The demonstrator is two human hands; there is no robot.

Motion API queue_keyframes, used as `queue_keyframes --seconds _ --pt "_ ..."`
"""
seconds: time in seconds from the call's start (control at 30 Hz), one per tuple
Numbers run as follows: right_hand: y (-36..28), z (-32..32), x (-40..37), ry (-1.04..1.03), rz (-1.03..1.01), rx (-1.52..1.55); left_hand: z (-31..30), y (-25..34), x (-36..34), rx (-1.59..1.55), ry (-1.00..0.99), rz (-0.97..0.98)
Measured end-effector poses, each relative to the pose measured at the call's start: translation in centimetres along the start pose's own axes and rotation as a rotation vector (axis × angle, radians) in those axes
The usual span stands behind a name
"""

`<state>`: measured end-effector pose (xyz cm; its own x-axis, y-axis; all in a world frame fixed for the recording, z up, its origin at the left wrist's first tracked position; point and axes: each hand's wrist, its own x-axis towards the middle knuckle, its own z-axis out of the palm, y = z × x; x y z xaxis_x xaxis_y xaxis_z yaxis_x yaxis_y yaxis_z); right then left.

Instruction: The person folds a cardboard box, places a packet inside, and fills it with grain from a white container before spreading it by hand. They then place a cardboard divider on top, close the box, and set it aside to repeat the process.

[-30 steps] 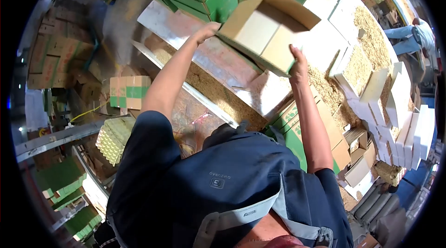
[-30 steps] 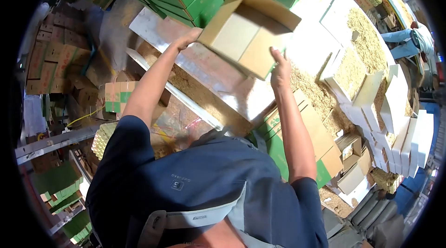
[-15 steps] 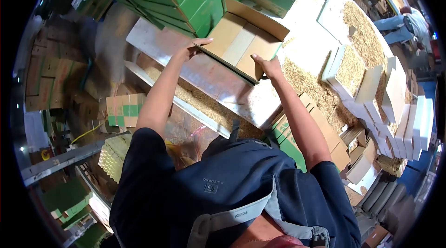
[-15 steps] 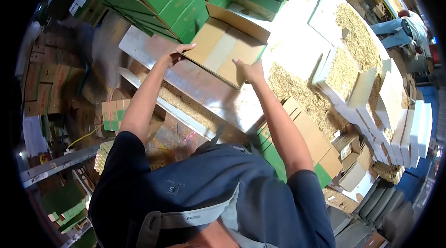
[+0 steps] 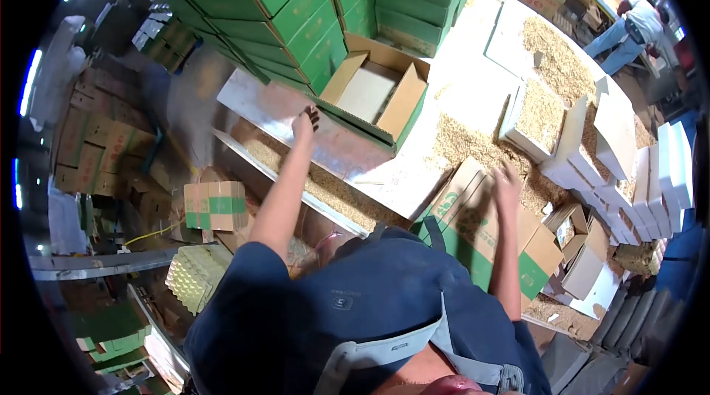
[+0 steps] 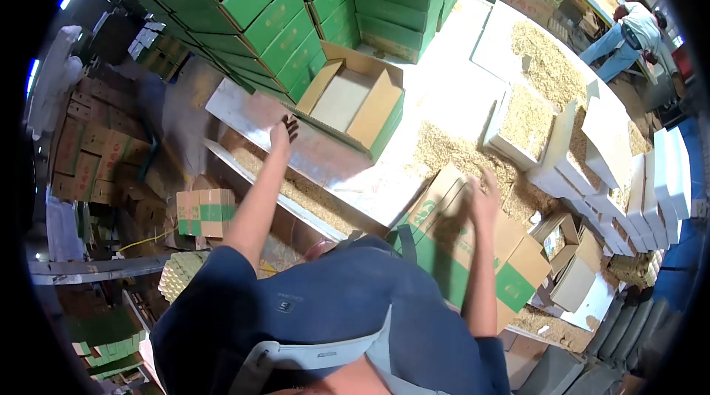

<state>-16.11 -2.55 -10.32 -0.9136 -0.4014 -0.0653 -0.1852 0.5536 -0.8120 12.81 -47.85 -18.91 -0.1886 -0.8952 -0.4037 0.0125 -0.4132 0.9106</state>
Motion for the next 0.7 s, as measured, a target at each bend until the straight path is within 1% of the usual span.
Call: queue_keyframes --seconds 0.03,0.07,0.1,0.13,0.17,0.2,0.23,0.27,0.3,0.33,0.37,0.4,0.47,0.5,0.53,0.6,0.63,0.67,0.7 --pt "2.8 -3.8 -1.6 0.12 -0.047 -0.079 0.1 -0.4 -4.3 0.128 0.065 0.113" --pt "5.0 -6.9 -3.4 0.214 -0.005 -0.073 -0.8 -3.4 -5.9 0.216 -0.017 0.201" --pt "9.0 -9.5 -4.9 0.343 0.108 -0.378 1.1 -3.4 -11.7 0.355 -0.025 0.23" --pt "12.7 -12.2 -6.8 0.335 0.098 -0.498 1.4 -8.1 -12.7 0.74 -0.115 0.379" --pt "15.9 -13.9 -8.9 0.341 0.21 -0.533 2.6 -8.5 -17.8 0.412 -0.377 0.148" --pt "18.0 -15.0 -10.5 0.347 0.321 -0.566 4.2 -10.3 -20.2 0.595 -0.498 0.082" --pt "18.5 -15.3 -11.6 0.356 0.324 -0.555 6.2 -10.5 -22.9 0.643 -0.609 0.112" --pt "18.8 -15.3 -13.3 0.361 0.267 -0.625 8.1 -10.5 -25.3 0.694 -0.725 0.138" --pt "18.4 -15.3 -15.1 0.364 0.213 -0.699 9.9 -12.0 -26.3 0.684 -0.776 0.172" --pt "17.4 -15.0 -15.6 0.367 0.228 -0.707 11.4 -13.3 -27.0 0.672 -0.827 0.205" --pt "16.1 -14.8 -15.8 0.394 0.253 -0.694 12.8 -12.4 -28.1 0.747 -0.901 0.226" --pt "15.5 -14.9 -16.0 0.419 0.278 -0.679 13.7 -11.4 -28.9 0.755 -0.908 0.226" --pt "16.1 -15.8 -16.1 0.412 0.27 -0.655 15.0 -9.8 -30.6 0.893 -0.861 0.373" --pt "16.4 -16.2 -16.0 0.408 0.251 -0.633 15.2 -9.5 -31.2 0.923 -0.817 0.417" --pt "17.0 -16.5 -16.0 0.417 0.259 -0.624 15.2 -9.8 -31.2 0.93 -0.825 0.428" --pt "17.6 -17.1 -16.1 0.298 0.158 -0.651 14.9 -10.4 -31.7 1.024 -0.738 0.551" --pt "16.8 -17.0 -16.4 0.25 0.114 -0.683 14.8 -10.0 -33.1 1.039 -0.694 0.496" --pt "17.5 -17.2 -16.7 0.254 0.111 -0.678 14.6 -10.5 -33.3 1.039 -0.691 0.503" --pt "17.8 -17.4 -16.8 0.312 0.158 -0.646 14.5 -10.8 -33.2 1.043 -0.669 0.551"
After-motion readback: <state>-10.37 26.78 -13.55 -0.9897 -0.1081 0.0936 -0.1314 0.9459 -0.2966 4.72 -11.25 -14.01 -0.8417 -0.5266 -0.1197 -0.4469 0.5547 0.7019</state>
